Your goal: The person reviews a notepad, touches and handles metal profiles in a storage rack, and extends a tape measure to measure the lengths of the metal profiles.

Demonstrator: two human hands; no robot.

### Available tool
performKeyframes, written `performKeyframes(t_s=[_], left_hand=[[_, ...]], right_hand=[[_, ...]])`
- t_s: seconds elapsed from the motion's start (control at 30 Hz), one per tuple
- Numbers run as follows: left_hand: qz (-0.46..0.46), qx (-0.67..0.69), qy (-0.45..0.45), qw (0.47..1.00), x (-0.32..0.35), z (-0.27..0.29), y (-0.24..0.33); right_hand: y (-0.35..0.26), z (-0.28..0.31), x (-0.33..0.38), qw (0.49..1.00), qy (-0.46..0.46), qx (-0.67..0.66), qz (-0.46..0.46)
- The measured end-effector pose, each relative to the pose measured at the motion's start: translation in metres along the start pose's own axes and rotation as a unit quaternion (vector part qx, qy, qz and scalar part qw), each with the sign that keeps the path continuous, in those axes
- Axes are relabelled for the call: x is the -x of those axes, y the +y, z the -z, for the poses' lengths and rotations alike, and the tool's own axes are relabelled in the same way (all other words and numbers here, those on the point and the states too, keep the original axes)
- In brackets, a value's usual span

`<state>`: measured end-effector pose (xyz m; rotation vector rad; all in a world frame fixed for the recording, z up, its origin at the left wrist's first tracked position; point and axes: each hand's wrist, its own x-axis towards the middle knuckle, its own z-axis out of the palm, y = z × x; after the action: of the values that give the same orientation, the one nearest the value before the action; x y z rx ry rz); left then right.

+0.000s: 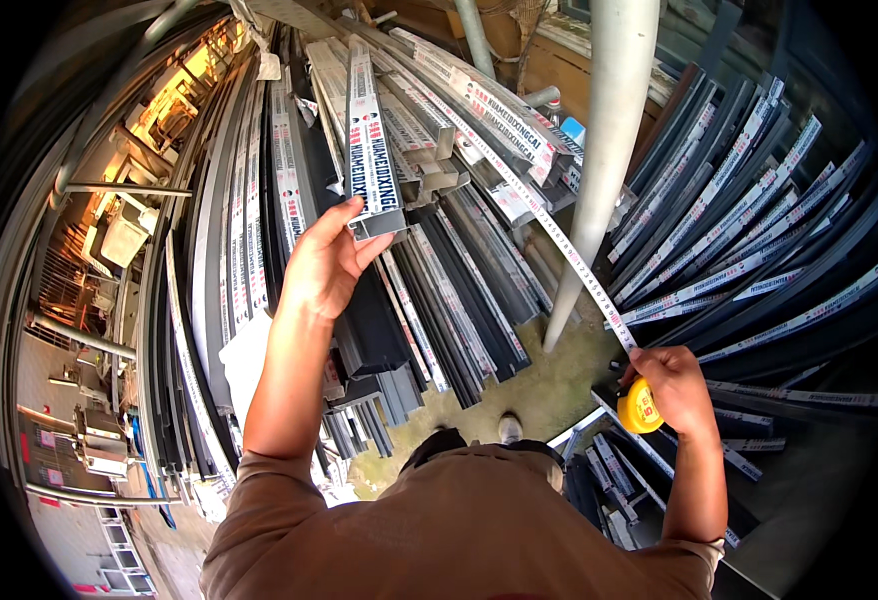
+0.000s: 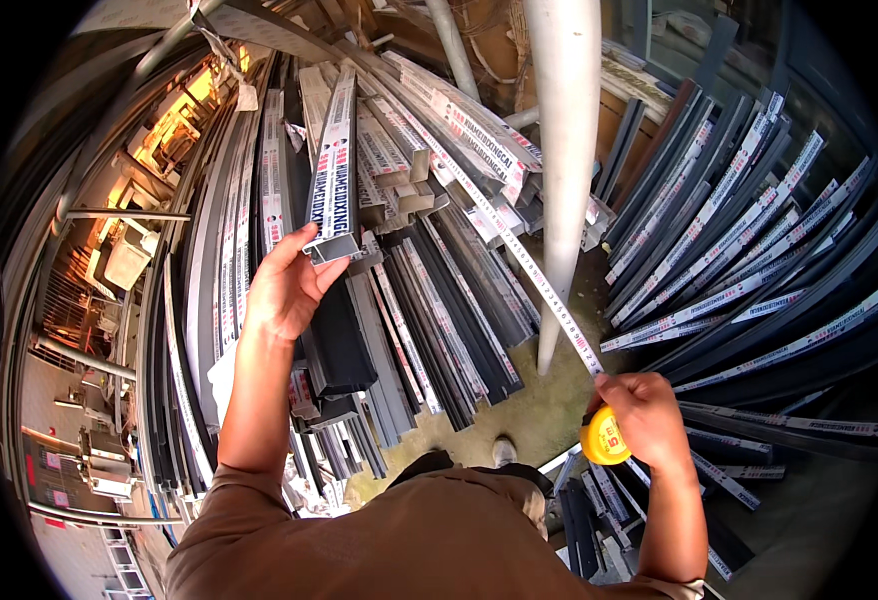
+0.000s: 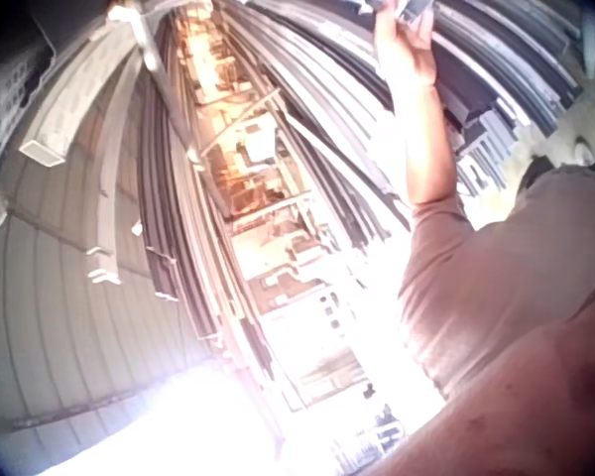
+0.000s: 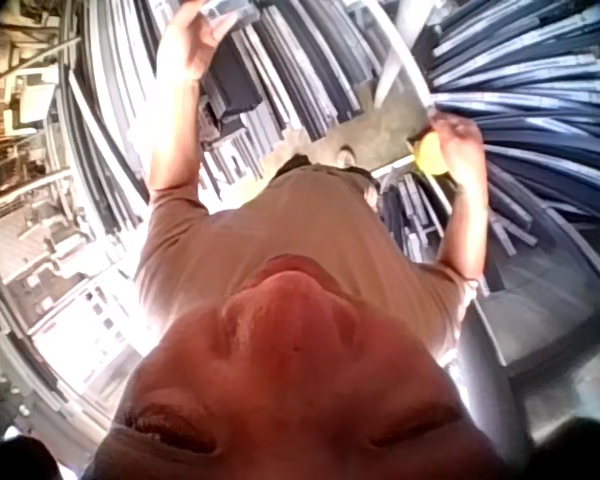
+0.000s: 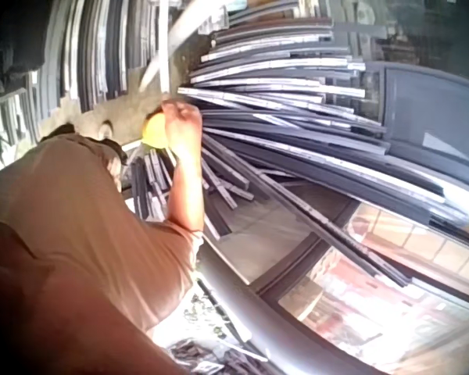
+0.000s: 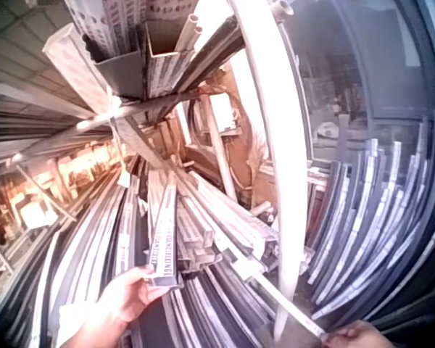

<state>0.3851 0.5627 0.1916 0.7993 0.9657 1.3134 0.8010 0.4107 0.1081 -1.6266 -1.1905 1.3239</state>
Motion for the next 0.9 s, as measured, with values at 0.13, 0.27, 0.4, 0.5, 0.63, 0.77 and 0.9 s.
performKeyframes(t_s=[0.13,0.27,0.4,0.5,0.63,0.77,0.9], left_hand=[[0.011,0.008,-0.008,1.000,0.002,0.004,-0.003],[-0.001,0.003,-0.013,1.000,0.004,0.001,-0.006],[0.014,-0.006,-0.028,0.999,-0.003,0.000,-0.012],[0.005,-0.007,-0.042,0.999,-0.009,-0.001,-0.016],[0.004,-0.022,-0.034,0.999,-0.011,-0.005,-0.022],[0.011,-0.031,-0.027,0.999,-0.019,-0.019,-0.042],[0.018,-0.071,-0.007,0.997,-0.034,-0.035,-0.061]], right_hand=[[0.001,0.000,0.000,1.000,0.002,0.021,0.016],[0.001,-0.002,0.000,1.000,-0.004,0.018,0.010],[0.007,-0.003,-0.001,1.000,0.005,0.006,0.019],[0.006,-0.003,-0.001,1.000,0.013,0.001,0.020],[0.006,-0.001,-0.001,1.000,0.008,-0.003,0.029],[0.004,-0.005,-0.004,0.997,-0.005,-0.049,0.063],[-0.013,-0.017,-0.012,0.996,0.013,-0.049,0.077]])
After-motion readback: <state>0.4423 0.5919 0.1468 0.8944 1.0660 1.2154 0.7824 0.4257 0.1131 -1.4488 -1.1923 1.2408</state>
